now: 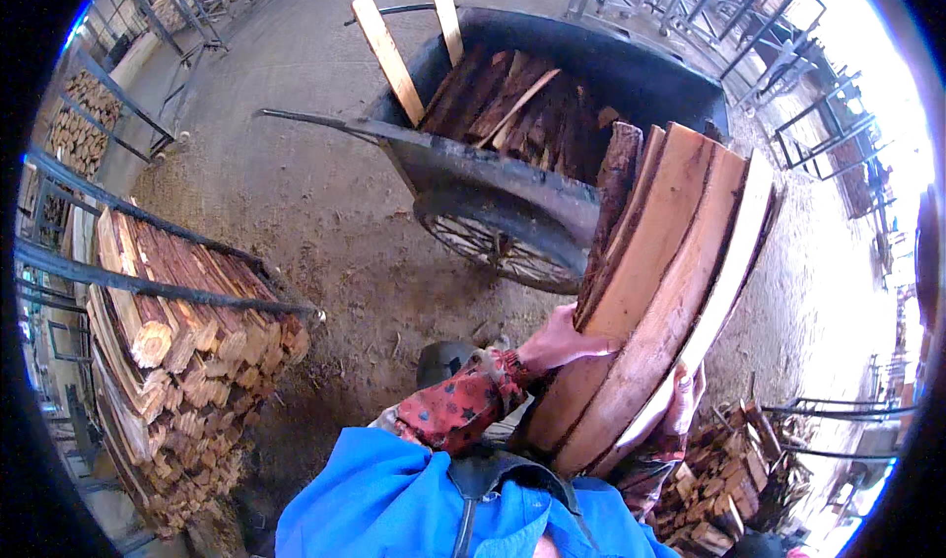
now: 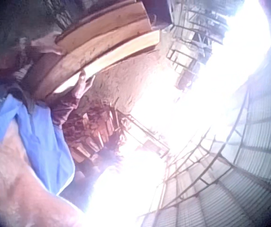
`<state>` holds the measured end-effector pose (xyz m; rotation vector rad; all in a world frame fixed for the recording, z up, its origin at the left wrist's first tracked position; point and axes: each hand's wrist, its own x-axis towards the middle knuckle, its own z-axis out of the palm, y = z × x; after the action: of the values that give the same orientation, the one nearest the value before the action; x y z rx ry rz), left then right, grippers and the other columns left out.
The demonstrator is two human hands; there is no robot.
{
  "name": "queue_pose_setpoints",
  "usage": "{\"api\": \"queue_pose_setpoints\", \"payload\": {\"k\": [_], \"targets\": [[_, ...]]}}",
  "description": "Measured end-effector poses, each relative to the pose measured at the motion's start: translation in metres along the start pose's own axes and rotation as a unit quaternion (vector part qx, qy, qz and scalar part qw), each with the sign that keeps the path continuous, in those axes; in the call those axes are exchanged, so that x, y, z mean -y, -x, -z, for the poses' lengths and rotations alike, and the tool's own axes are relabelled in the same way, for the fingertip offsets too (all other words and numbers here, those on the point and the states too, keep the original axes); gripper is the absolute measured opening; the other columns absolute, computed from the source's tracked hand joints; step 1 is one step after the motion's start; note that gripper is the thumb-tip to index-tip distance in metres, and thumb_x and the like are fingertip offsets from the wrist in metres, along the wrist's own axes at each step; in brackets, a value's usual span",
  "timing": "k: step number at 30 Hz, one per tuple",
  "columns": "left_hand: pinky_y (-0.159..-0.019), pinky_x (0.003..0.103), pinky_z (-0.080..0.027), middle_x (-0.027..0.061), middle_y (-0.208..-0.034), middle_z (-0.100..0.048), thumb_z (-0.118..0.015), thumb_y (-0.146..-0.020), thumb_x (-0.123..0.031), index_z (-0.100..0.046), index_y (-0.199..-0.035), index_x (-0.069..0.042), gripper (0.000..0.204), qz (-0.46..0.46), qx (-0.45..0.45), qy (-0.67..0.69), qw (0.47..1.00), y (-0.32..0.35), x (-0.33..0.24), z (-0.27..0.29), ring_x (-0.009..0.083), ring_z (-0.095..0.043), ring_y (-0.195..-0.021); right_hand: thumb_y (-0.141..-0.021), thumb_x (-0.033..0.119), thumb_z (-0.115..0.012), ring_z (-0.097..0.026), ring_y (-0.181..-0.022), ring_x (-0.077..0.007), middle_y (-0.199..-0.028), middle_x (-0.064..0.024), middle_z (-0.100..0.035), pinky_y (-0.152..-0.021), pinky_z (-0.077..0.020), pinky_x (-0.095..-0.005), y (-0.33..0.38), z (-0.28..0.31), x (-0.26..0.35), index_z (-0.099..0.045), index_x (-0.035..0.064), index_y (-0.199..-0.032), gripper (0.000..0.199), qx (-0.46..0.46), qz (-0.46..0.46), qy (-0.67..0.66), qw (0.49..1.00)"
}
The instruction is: The person picks up split wood pieces from a pile and places them into a wheelbarrow. They repeat this process, handling the wood by hand and arranging the pieces within the container.
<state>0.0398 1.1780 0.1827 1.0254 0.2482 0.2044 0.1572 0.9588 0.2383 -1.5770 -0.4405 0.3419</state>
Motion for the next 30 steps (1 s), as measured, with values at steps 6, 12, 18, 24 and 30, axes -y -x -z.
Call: {"api": "queue_pose_setpoints", "payload": {"k": [6,12,18,24,30], "targets": [[-0.082,0.030,-0.054,0.0058,-0.103,-0.069,-0.084,-0.077,-0.021,-0.064,-0.119,0.001,0.052,-0.021,-0.063,0.034,0.997,-0.049,-0.032,0.056,0.0127,-0.064,-0.091,-0.070,0.059,-0.081,-0.057,-0.109,-0.0222,-0.122,-0.0107,-0.059,-0.097,-0.0431,-0.0350,-0.091,-0.048,-0.016,-0.048,-0.0042,-0.133,0.095,0.050,-0.036,-0.009,0.998],[-0.084,0.031,-0.053,0.0065,-0.106,-0.069,-0.085,-0.078,-0.025,-0.063,-0.120,0.001,0.055,-0.033,-0.053,0.083,0.995,-0.105,-0.084,0.147,0.0139,-0.064,-0.091,-0.073,0.058,-0.078,-0.059,-0.107,-0.0226,-0.119,-0.0115,-0.061,-0.097,-0.0442,-0.0356,-0.172,-0.148,-0.009,-0.053,-0.0045,-0.128,0.087,0.065,-0.022,0.018,0.997],[-0.083,0.036,-0.056,0.0111,-0.109,-0.068,-0.083,-0.077,-0.028,-0.059,-0.123,0.004,0.061,0.052,-0.077,0.116,0.989,-0.163,-0.148,0.274,0.0194,-0.067,-0.093,-0.082,0.046,-0.073,-0.059,-0.106,-0.0206,-0.119,-0.0108,-0.062,-0.096,-0.0449,-0.0336,-0.261,-0.267,-0.022,-0.052,-0.0043,-0.129,0.073,0.074,-0.034,0.052,0.995],[-0.082,0.035,-0.057,0.0116,-0.107,-0.069,-0.084,-0.075,-0.029,-0.061,-0.121,0.004,0.061,0.039,-0.085,0.114,0.989,-0.227,-0.209,0.385,0.0202,-0.069,-0.090,-0.089,0.039,-0.067,-0.060,-0.103,-0.0184,-0.118,-0.0107,-0.063,-0.094,-0.0462,-0.0312,-0.355,-0.382,-0.036,-0.054,-0.0050,-0.128,0.061,0.069,-0.086,0.066,0.992],[-0.089,0.036,-0.054,0.0201,-0.116,-0.066,-0.079,-0.077,-0.047,-0.052,-0.128,0.012,0.082,0.000,-0.267,-0.202,0.942,-0.297,-0.227,0.547,0.0272,-0.067,-0.100,-0.086,0.038,-0.071,-0.062,-0.094,-0.0183,-0.109,-0.0117,-0.067,-0.086,-0.0492,-0.0329,-0.455,-0.539,-0.062,-0.060,-0.0070,-0.120,0.057,0.096,-0.126,0.174,0.972]]}}
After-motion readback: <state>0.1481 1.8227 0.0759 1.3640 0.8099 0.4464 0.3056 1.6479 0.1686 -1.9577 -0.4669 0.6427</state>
